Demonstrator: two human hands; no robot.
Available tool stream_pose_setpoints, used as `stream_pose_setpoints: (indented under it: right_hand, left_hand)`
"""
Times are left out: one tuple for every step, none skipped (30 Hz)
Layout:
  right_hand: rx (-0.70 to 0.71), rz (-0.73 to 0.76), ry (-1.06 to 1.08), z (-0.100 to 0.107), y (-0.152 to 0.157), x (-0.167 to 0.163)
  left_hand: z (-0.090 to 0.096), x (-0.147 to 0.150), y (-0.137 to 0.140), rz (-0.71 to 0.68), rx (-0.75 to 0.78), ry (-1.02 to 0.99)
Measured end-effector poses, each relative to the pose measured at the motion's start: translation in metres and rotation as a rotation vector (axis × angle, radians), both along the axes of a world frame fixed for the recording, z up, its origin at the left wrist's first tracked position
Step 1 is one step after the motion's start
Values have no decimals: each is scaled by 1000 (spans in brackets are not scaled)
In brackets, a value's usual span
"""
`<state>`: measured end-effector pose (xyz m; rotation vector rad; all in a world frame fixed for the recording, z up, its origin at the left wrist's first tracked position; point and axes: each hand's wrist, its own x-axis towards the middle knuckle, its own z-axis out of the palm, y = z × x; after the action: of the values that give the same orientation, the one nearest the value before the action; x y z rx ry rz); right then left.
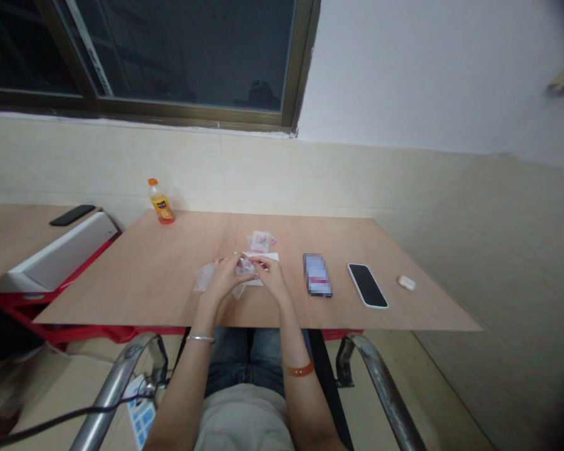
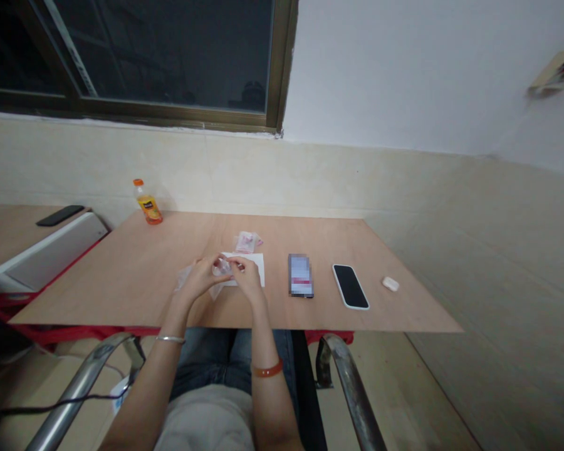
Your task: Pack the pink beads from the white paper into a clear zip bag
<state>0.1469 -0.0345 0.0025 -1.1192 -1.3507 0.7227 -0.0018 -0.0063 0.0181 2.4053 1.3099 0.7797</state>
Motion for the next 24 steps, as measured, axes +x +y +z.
stream_pose_setpoints:
  right_hand:
    - [-3, 10, 14, 1, -1, -1]
    - [-7, 25, 28, 3, -1, -2]
    - [-12, 34, 41, 3, -2, -2]
    - [-19, 39, 52, 3, -2, -2]
    - [-27, 40, 60, 3, -2, -2]
    - [-39, 37, 64, 2, -1, -2]
    - [-52, 31, 67, 1, -1, -1]
    - [-63, 21, 71, 0, 0, -1]
    - [-69, 13, 75, -2, 1, 0]
    - [-72, 6, 79, -3, 1, 0]
    - [-71, -2, 83, -5, 2, 1]
    - [-68, -9, 88, -6, 3, 1]
    - [-65, -16, 94, -6, 4, 2]
    - [-63, -22, 101, -7, 5, 2]
    - [-63, -30, 111, -7, 6, 3]
    - [-65, -45, 122, -9, 8, 4]
    - [-66, -64, 133, -10, 9, 4]
    - [-63, -90, 144, -13, 11, 4]
    - [-56, -120, 151, -18, 13, 4]
    - [-48, -157, 152, -23, 15, 3]
    - [-44, -197, 144, -30, 17, 1]
    - [-46, -235, 124, -38, 20, -1]
    - [-64, -272, 89, -47, 22, -4]
    - [-94, -296, 41, -57, 25, -7]
  left_hand:
    - [0, -1, 0, -4, 3, -5]
    - [-1, -1, 0, -8, 1, -12]
    - [-1, -1, 1, -14, -5, -21]
    - [-1, -1, 1, -21, -14, -32]
    - [-2, -1, 1, -28, -24, -44]
    - [-2, -1, 2, -35, -31, -52]
    - [-2, -1, 2, -41, -35, -56]
    - [-2, 0, 2, -45, -35, -56]
    - [-2, 1, 2, -48, -30, -53]
    - [-2, 1, 2, -46, -22, -50]
    - [-2, 2, 2, -44, -11, -50]
    - [-3, 2, 1, -39, 3, -53]
    - [-3, 2, 1, -31, 19, -59]
    - [-3, 1, 1, -23, 34, -67]
    - [-3, 1, 2, -17, 48, -77]
    - [-3, 0, 2, -13, 58, -91]
    - [-3, -2, 3, -10, 65, -110]
    - [-3, -3, 4, -5, 70, -132]
    - [-3, -4, 5, 4, 76, -159]
    - [-4, -5, 6, 14, 80, -188]
    - [-5, -6, 8, 29, 85, -218]
    - [-6, -7, 9, 42, 89, -247]
    - [-7, -7, 11, 49, 93, -275]
    - [-9, -8, 13, 49, 96, -302]
